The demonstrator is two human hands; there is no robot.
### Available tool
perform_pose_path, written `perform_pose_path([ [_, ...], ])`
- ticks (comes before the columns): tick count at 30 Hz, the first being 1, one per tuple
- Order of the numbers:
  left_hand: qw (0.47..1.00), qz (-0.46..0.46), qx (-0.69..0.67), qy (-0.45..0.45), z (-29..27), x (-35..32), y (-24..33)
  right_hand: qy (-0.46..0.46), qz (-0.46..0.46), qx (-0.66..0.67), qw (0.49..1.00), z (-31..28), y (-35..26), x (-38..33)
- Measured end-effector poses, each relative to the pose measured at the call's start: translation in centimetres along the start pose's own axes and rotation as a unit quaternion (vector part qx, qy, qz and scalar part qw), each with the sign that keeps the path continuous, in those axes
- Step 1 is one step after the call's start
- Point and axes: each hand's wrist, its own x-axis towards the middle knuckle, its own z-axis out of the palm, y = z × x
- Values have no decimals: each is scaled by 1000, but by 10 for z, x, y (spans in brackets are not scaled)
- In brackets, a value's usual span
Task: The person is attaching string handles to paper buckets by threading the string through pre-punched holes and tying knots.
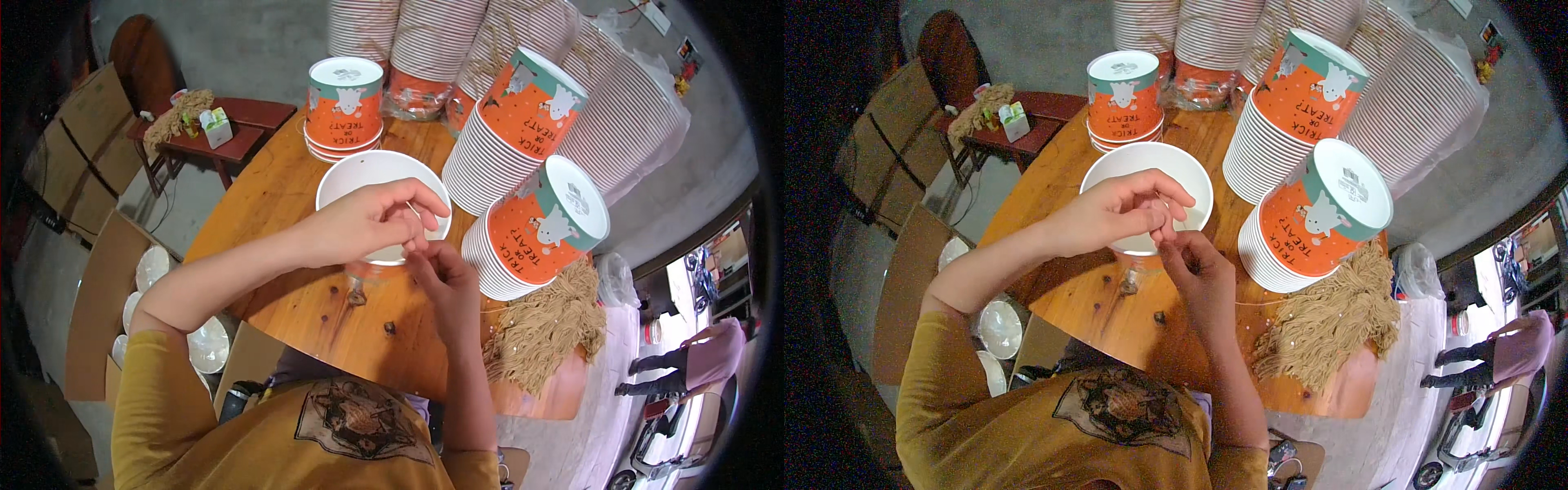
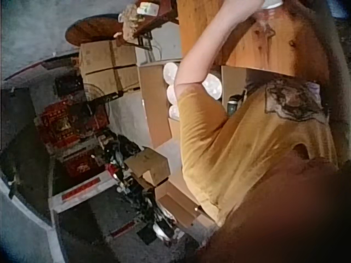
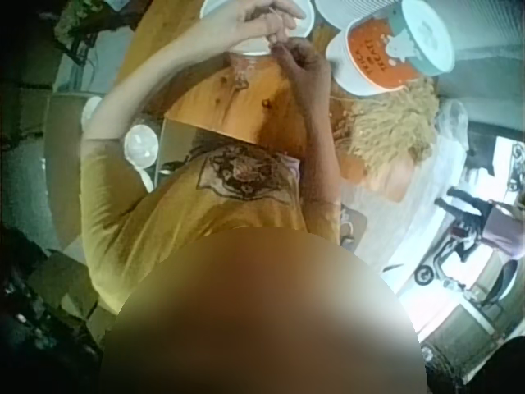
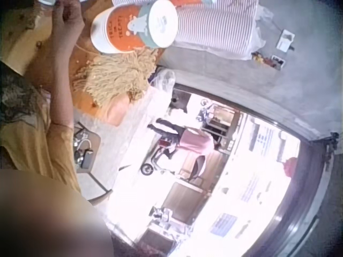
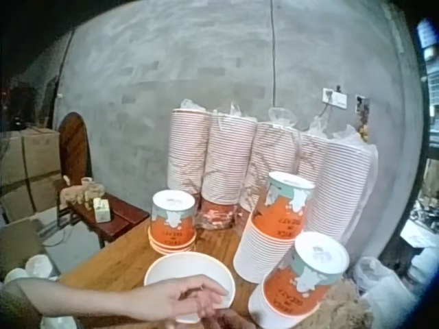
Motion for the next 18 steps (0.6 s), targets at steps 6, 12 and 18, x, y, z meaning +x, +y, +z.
perform_pose_path([
  [6,990,-21,110,86,-7,-15,-6,9,9,98,995,-1,-8,-1],
  [12,987,-123,87,63,9,-28,-6,4,12,27,1000,8,-4,-4],
  [18,989,-92,100,64,11,-21,-8,19,-1,10,1000,4,-5,-9],
])
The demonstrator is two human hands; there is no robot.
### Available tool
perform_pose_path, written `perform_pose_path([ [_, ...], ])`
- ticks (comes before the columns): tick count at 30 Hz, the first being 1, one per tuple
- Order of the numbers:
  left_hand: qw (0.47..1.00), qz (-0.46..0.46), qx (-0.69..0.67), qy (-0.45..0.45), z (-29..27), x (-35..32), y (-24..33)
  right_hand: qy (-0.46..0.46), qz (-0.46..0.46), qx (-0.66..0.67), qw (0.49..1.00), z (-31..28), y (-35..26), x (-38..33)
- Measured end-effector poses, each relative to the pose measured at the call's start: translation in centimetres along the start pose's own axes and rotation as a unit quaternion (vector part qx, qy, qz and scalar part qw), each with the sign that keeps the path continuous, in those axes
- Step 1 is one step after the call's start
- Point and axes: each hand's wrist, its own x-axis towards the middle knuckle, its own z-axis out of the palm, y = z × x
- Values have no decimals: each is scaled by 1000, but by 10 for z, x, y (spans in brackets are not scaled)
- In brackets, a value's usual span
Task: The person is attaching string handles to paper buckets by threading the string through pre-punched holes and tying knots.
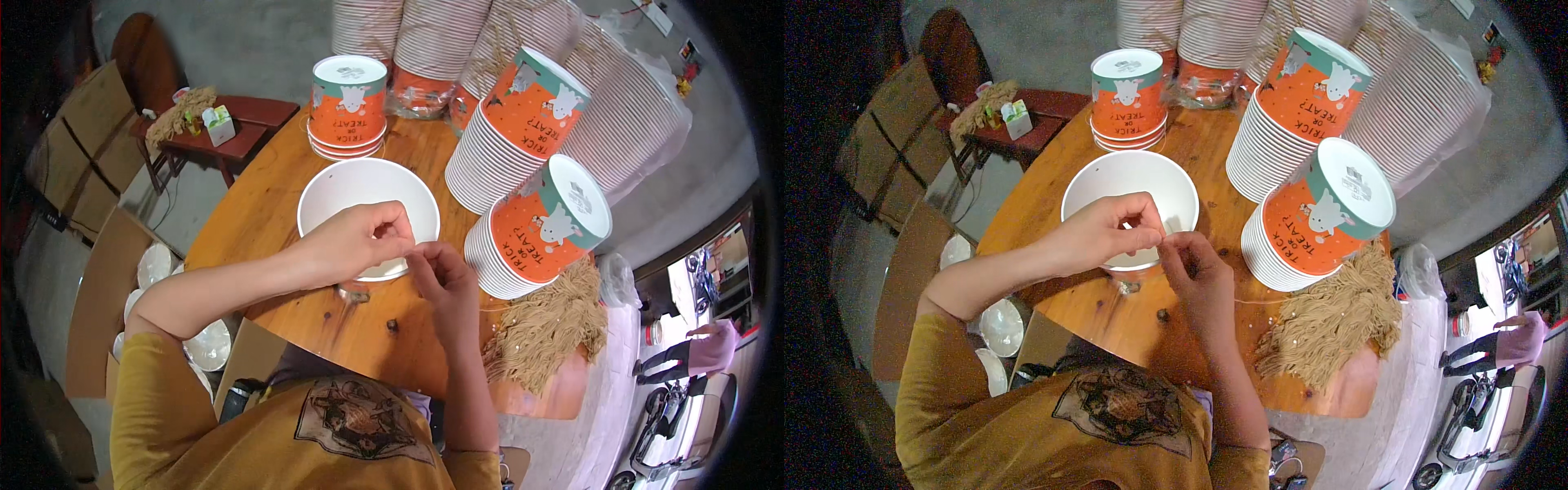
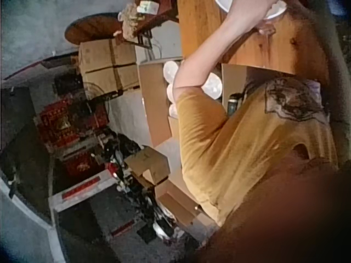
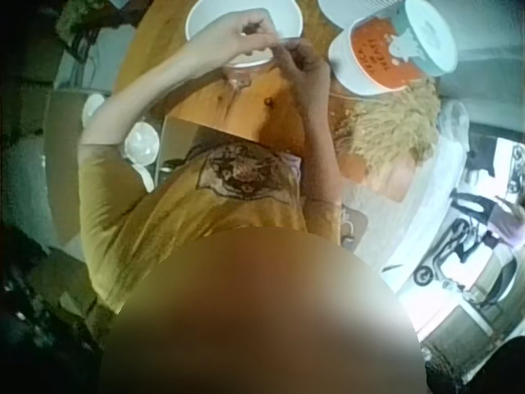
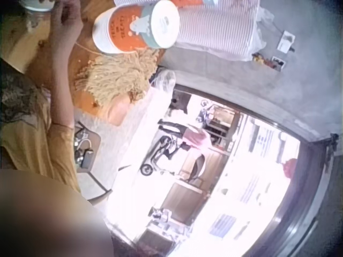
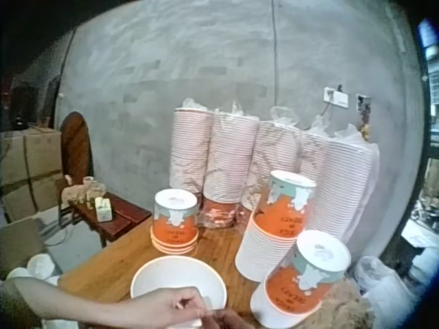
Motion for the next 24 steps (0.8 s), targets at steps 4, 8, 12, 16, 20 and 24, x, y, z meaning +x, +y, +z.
perform_pose_path([
  [4,987,-21,-156,20,2,7,5,-49,-85,-97,990,-20,-16,-2],
  [8,992,-27,-109,-66,1,15,6,-149,-97,-126,976,-36,-46,0],
  [12,987,-21,-112,-110,3,20,1,-231,-10,40,972,-45,-46,21],
  [16,985,-42,-123,-110,1,16,1,-243,19,73,967,-43,-47,27],
  [20,980,-89,-147,-100,2,14,5,-283,37,52,957,-41,-50,36],
  [24,980,-90,-149,-97,5,15,5,-229,18,79,970,-39,-41,41],
])
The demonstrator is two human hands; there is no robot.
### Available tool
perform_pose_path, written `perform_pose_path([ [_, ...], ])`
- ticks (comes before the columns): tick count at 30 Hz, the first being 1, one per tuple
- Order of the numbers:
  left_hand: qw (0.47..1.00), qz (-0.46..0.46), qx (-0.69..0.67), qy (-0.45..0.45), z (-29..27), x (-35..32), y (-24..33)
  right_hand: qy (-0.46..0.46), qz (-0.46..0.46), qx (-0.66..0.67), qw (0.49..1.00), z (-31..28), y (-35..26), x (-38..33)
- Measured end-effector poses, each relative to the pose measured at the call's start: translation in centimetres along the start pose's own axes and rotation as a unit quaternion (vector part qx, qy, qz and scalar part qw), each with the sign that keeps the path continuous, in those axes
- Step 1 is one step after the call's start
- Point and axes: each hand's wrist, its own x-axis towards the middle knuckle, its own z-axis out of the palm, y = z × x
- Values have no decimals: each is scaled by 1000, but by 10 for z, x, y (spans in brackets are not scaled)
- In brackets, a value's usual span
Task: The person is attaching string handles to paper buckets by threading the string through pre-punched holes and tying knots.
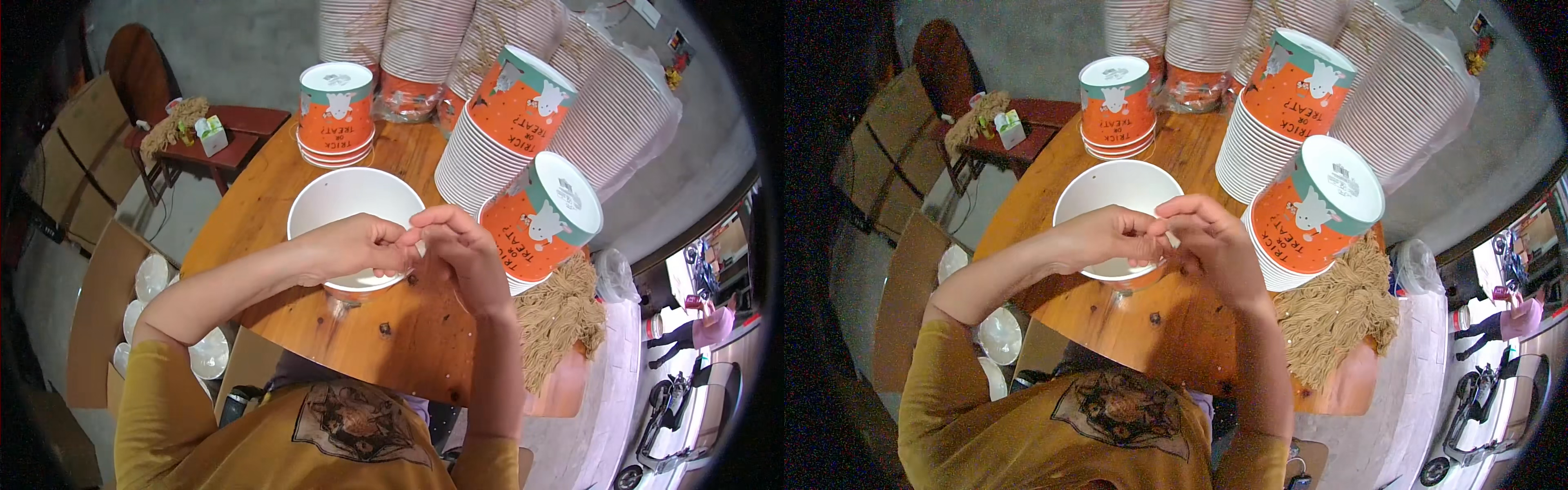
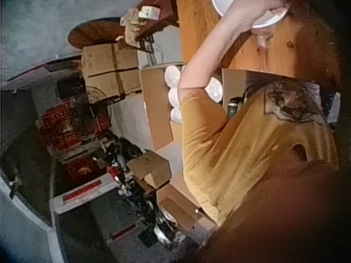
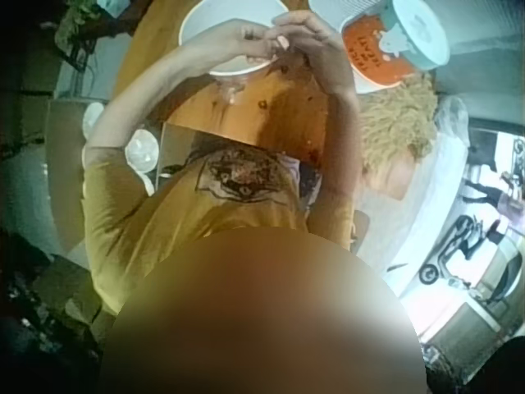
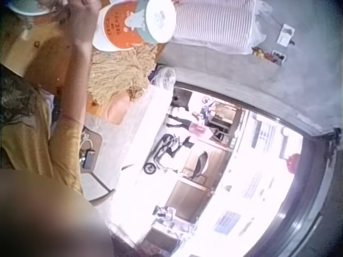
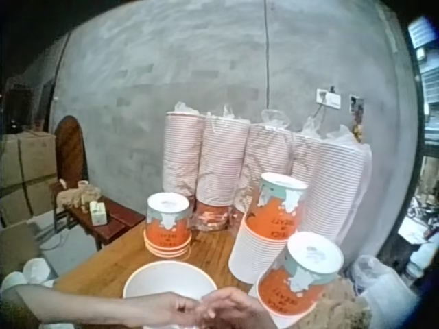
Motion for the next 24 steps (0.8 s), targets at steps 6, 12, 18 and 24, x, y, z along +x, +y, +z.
perform_pose_path([
  [6,999,10,-5,-37,-5,4,-7,137,3,100,985,-4,30,-10],
  [12,1000,-5,-20,-5,0,4,-4,239,-133,-176,946,20,45,-35],
  [18,999,-15,-37,5,3,5,-2,277,-129,-290,907,40,42,-42],
  [24,983,-110,-145,5,5,5,6,282,-183,-259,905,57,50,-36],
])
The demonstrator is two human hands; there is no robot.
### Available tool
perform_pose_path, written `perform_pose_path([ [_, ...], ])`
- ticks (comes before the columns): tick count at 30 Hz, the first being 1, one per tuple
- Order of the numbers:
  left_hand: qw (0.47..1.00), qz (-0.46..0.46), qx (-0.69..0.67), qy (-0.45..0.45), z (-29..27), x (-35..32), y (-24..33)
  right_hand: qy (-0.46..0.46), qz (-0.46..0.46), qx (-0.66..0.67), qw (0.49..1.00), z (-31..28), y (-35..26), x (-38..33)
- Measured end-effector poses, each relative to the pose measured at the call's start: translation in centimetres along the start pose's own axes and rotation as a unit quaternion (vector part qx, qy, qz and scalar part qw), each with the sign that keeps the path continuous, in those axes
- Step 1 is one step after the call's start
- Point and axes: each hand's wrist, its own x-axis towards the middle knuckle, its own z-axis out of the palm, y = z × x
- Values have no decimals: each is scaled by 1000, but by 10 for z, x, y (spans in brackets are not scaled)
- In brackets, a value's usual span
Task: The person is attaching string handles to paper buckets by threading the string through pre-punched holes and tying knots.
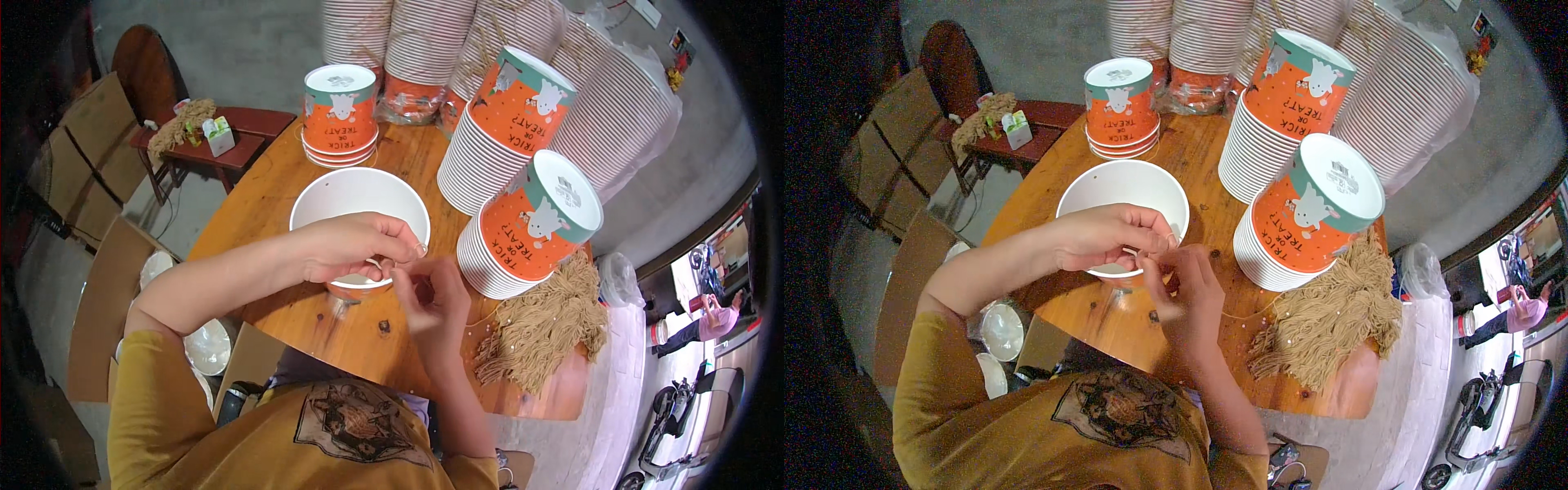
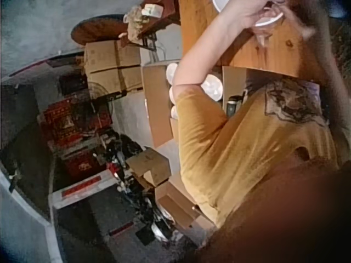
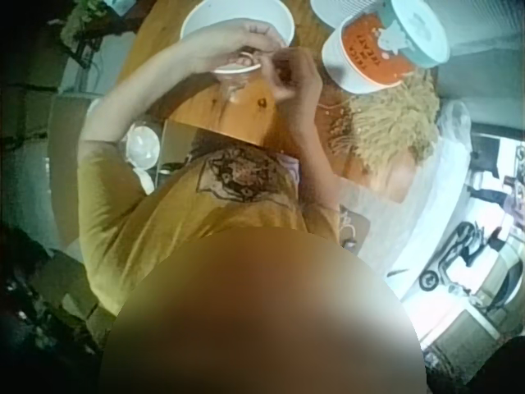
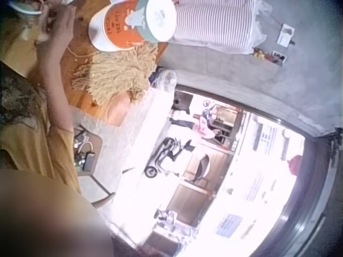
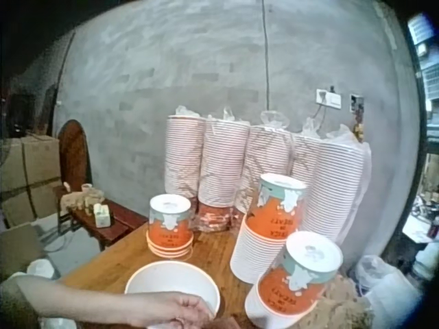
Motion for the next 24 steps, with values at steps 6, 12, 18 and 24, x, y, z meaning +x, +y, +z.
perform_pose_path([
  [6,997,33,-51,-38,-7,-2,-5,-25,7,-29,999,-11,-8,2],
  [12,991,107,68,-40,-10,1,-6,44,139,183,972,-24,15,1],
  [18,950,211,231,-2,2,0,-9,5,44,48,998,-20,18,7],
  [24,932,223,286,-21,-4,1,-14,0,29,-49,998,-16,7,12],
])
